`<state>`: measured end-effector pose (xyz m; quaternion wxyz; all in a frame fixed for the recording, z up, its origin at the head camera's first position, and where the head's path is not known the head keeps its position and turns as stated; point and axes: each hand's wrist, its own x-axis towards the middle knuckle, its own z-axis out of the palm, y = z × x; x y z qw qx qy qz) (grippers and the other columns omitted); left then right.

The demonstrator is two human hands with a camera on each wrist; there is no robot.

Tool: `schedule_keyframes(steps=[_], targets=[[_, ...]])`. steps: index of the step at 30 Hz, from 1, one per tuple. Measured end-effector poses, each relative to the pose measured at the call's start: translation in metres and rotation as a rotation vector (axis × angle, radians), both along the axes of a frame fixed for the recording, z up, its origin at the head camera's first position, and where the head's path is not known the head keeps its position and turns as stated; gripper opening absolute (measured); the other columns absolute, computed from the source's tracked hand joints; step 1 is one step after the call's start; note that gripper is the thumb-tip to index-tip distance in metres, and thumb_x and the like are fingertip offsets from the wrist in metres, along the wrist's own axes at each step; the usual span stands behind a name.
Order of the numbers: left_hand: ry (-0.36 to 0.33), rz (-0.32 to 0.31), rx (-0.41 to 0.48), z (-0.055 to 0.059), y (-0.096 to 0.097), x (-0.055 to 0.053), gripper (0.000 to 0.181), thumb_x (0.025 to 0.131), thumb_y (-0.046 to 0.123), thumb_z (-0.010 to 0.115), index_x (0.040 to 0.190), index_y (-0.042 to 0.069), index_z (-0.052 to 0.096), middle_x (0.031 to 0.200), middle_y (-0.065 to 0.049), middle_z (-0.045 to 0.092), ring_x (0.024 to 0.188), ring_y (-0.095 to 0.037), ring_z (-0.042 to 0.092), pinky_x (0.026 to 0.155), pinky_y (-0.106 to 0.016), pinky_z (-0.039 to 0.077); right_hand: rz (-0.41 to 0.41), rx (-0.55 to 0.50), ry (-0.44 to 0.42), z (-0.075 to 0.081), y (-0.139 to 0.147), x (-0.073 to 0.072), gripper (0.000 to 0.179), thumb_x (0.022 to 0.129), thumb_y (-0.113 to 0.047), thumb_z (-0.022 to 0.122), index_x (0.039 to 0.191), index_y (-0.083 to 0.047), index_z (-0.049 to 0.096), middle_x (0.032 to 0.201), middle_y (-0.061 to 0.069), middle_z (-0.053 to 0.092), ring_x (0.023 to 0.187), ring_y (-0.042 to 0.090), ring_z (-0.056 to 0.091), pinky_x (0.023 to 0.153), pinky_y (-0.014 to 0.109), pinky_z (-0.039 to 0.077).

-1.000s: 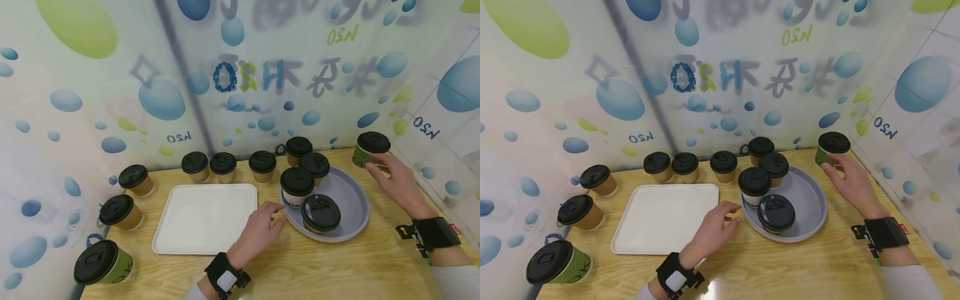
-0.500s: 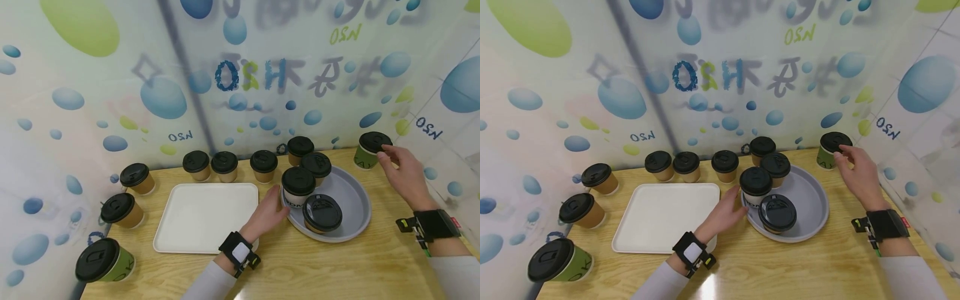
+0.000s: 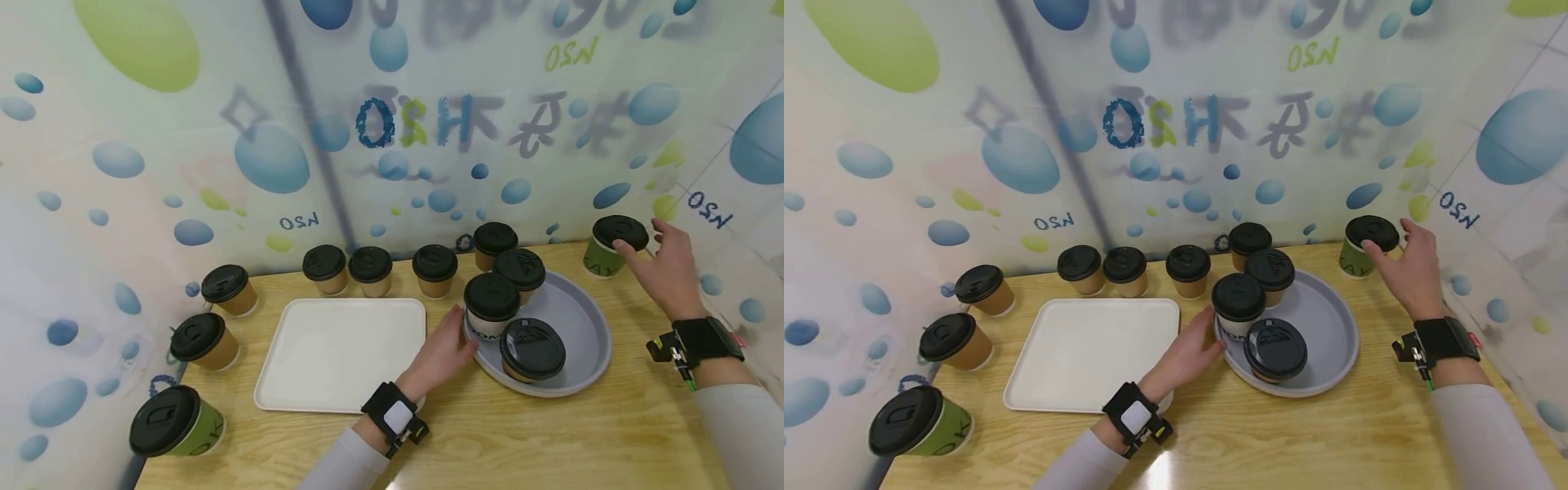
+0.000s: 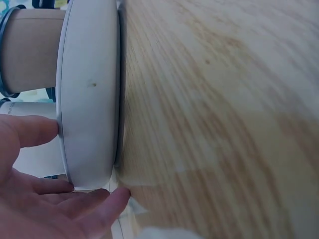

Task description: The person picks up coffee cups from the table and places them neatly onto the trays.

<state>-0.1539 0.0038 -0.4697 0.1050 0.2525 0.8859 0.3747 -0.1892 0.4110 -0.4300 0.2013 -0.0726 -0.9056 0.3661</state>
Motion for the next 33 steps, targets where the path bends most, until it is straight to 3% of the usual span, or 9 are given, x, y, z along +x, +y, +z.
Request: schedule_keyframes(steps=[10, 20, 33], targets=[[-0.004, 0.019, 0.003, -0.003, 0.001, 0.007, 0.068, 0.104, 0.023, 0.061, 0.160, 0.001, 0.029, 0.161, -0.017, 0.040, 0.147, -0.023, 0.041, 0.117, -0.040, 0.039, -0.031, -0.169, -0.124, -0.016, 0.003, -0.024, 0.112, 0.096, -0.051, 0.064, 0.164, -0.003, -0.011, 0.164, 0.038, 0.002, 0.149, 0.059, 0.010, 0.113, 0.076, 0.018], [-0.020, 0.028, -0.018, 0.000, 0.000, 0.009, 0.070, 0.104, 0.027, 0.061, 0.159, -0.003, 0.029, 0.161, -0.018, 0.040, 0.147, -0.024, 0.041, 0.115, -0.041, 0.041, -0.040, -0.302, -0.155, -0.033, 0.002, -0.031, 0.117, 0.095, -0.051, 0.066, 0.162, -0.005, -0.019, 0.167, 0.029, -0.014, 0.153, 0.052, 0.000, 0.119, 0.071, 0.011], [-0.018, 0.023, -0.024, -0.001, -0.001, 0.008, 0.071, 0.104, 0.029, 0.061, 0.159, -0.002, 0.029, 0.161, -0.017, 0.040, 0.147, -0.024, 0.040, 0.116, -0.041, 0.041, -0.069, -0.318, -0.175, -0.047, 0.002, -0.035, 0.111, 0.096, -0.049, 0.065, 0.160, 0.003, -0.009, 0.161, 0.040, 0.011, 0.148, 0.058, 0.017, 0.119, 0.068, 0.017]])
